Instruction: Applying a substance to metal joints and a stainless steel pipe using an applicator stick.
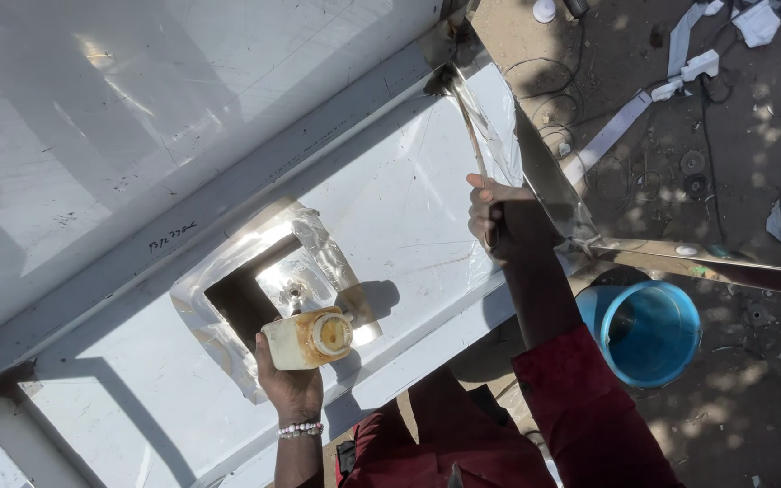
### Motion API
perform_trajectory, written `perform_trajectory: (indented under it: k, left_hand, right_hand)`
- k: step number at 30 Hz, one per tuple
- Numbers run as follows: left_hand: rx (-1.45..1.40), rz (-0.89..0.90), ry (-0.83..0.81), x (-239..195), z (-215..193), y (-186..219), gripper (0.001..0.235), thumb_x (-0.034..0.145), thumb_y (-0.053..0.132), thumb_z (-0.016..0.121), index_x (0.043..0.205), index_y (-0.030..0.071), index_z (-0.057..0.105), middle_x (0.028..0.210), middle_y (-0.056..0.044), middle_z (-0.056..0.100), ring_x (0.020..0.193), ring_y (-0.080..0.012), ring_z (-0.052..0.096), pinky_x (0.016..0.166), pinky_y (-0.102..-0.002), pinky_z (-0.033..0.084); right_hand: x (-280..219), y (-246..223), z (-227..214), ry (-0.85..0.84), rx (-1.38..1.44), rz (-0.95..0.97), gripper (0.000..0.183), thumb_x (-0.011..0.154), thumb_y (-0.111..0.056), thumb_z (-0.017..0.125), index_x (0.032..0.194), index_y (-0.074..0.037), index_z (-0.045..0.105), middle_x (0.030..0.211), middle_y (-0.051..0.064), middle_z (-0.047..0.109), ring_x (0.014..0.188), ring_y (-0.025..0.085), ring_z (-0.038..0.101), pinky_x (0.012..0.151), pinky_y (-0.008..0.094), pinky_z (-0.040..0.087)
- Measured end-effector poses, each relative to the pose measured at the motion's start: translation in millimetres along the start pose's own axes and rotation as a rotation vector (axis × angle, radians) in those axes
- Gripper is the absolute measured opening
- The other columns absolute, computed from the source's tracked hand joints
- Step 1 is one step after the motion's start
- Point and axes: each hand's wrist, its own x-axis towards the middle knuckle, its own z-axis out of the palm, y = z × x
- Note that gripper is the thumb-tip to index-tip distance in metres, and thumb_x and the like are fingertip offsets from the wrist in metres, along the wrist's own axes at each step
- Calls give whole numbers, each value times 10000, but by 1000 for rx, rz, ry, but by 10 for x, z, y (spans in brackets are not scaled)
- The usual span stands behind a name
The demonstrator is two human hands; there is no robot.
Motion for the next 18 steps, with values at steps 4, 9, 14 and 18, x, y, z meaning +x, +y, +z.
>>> perform_trajectory:
  k: [4, 9, 14, 18]
  left_hand:
    - [14, 4, 20, 7, -9, 44, 496, 1141, 565, 798, 1486, 217, 722, 1433, -69, 762, 1313, -296, 756, 1063, -505, 649]
    - [47, 70, -46, -51, -122, 123, 477, 1176, 534, 769, 1460, 151, 765, 1391, -57, 789, 1315, -288, 752, 1139, -506, 619]
    - [32, 42, 22, -28, -261, 151, 448, 1174, 506, 774, 1477, 176, 760, 1426, -73, 803, 1346, -303, 759, 1165, -516, 618]
    - [22, 40, 37, -33, -295, 154, 426, 1178, 503, 770, 1472, 196, 761, 1424, -54, 806, 1332, -283, 756, 1151, -506, 613]
  right_hand:
    - [539, 805, 1084, 612, 237, -367, 407, 1249, -43, 526, 1625, 33, 662, 864, -60, 617, 525, 30, 402, 419, 190, 407]
    - [735, 967, 1243, 543, 278, -407, 402, 1263, -55, 523, 1611, 56, 691, 880, -41, 590, 531, 33, 362, 381, 185, 360]
    - [580, 1023, 1483, 484, 213, -431, 433, 1260, -66, 552, 1651, 70, 679, 879, -31, 601, 530, 22, 386, 369, 172, 385]
    - [489, 930, 1617, 510, 147, -437, 408, 1264, -96, 598, 1636, 44, 689, 873, -35, 618, 536, 28, 393, 385, 184, 401]
